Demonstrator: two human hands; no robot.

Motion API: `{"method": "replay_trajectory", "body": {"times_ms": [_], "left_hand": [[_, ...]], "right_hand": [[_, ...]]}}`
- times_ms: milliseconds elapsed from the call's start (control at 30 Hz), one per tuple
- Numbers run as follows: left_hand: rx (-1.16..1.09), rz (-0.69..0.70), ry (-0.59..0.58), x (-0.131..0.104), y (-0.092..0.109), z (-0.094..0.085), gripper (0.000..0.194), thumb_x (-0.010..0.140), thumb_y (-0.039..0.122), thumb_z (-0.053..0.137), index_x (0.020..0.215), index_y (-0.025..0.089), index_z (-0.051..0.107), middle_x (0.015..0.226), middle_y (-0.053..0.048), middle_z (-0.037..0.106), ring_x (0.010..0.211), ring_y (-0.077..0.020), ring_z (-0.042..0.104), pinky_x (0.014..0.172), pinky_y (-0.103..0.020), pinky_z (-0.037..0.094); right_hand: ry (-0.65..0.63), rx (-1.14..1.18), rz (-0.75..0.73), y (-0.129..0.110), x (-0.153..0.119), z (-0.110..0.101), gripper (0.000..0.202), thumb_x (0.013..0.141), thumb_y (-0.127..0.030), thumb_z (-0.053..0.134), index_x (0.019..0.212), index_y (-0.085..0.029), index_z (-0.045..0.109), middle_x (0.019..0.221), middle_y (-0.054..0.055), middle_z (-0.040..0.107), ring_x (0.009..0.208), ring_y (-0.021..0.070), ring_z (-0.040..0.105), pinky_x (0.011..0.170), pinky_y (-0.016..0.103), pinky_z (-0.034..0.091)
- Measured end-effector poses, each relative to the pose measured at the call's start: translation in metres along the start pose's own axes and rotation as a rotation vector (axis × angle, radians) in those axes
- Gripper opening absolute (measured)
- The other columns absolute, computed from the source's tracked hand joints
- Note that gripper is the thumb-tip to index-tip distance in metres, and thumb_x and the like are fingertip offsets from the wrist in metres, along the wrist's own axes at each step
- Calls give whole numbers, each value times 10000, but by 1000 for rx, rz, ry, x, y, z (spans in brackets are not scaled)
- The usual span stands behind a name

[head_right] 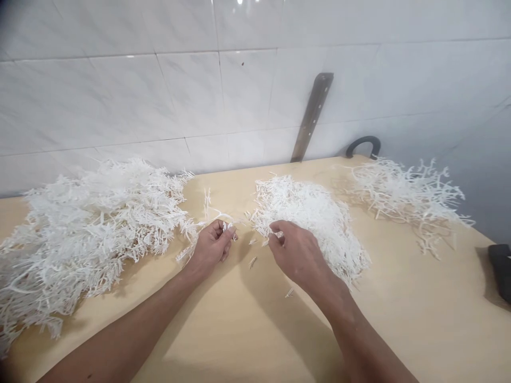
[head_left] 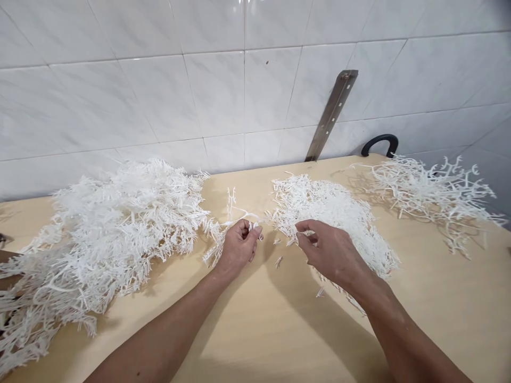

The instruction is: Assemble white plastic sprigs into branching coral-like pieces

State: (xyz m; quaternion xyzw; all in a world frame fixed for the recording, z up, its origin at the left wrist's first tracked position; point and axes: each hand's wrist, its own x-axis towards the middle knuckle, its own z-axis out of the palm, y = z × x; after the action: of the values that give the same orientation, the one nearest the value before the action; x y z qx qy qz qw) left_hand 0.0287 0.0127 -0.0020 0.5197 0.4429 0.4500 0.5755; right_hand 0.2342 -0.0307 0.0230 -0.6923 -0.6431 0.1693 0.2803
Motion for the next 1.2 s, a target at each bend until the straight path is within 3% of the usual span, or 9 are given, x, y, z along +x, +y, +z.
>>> {"method": "replay_trajectory", "body": {"times_ms": [233,300,467,567,633,767,833,967,1200], "left_hand": [[12,-6,-2,1,-4,0,394,797,529,684,721,203,476,464,93,425,341,-55,351,352,-189,269],[23,-7,4,1,-4,0,393,798,529,682,721,205,473,466,92,428,347,-59,350,348,-190,268],[56,23,25,1,-5,0,366,815,501,673,723,196,496,460,86,442,364,-63,373,380,-190,304],[48,17,13,1,-6,-1,346,828,486,658,732,195,498,459,91,431,351,-61,355,387,-197,299],[55,22,6,1,-6,-1,324,840,468,643,738,197,499,471,91,434,353,-62,350,389,-202,289],[113,117,25,-2,-8,2,258,842,395,639,741,181,536,584,45,524,495,-80,458,501,-203,357],[142,153,10,-6,-9,4,219,840,374,638,774,175,573,659,22,568,578,-95,504,570,-213,383],[205,144,-43,-14,-9,9,186,839,369,642,827,188,599,669,24,572,593,-110,497,585,-227,369],[366,250,-141,-24,-7,13,159,893,342,572,835,197,599,615,41,505,558,-110,410,569,-244,334]], "right_hand": [[145,90,-90,-10,-4,-13,235,919,-341,506,972,-212,696,843,73,738,717,227,711,625,335,545],[38,228,-115,-17,-9,-9,253,939,-363,501,981,-213,700,812,59,728,676,201,702,592,303,551],[-445,412,-255,-38,-24,8,254,964,-309,477,1028,-222,707,815,18,723,644,147,672,621,261,533],[-530,337,-347,-39,-26,18,235,948,-253,485,985,-239,717,791,2,716,687,155,647,655,265,501],[-473,265,-322,-32,-21,22,244,947,-250,472,962,-237,715,796,7,720,694,167,647,658,280,496],[-101,74,-210,-12,-6,22,250,941,-287,458,967,-210,695,946,70,731,860,239,677,772,377,516],[-8,121,-160,-8,-2,21,249,940,-323,469,994,-205,681,975,83,732,858,241,691,768,382,534],[-30,328,-75,-14,-4,18,303,949,-418,504,1093,-203,661,1010,88,740,801,216,716,717,340,569],[-168,437,-121,-21,-10,15,375,971,-472,495,1186,-214,662,1175,89,709,1035,235,677,890,363,549]]}}
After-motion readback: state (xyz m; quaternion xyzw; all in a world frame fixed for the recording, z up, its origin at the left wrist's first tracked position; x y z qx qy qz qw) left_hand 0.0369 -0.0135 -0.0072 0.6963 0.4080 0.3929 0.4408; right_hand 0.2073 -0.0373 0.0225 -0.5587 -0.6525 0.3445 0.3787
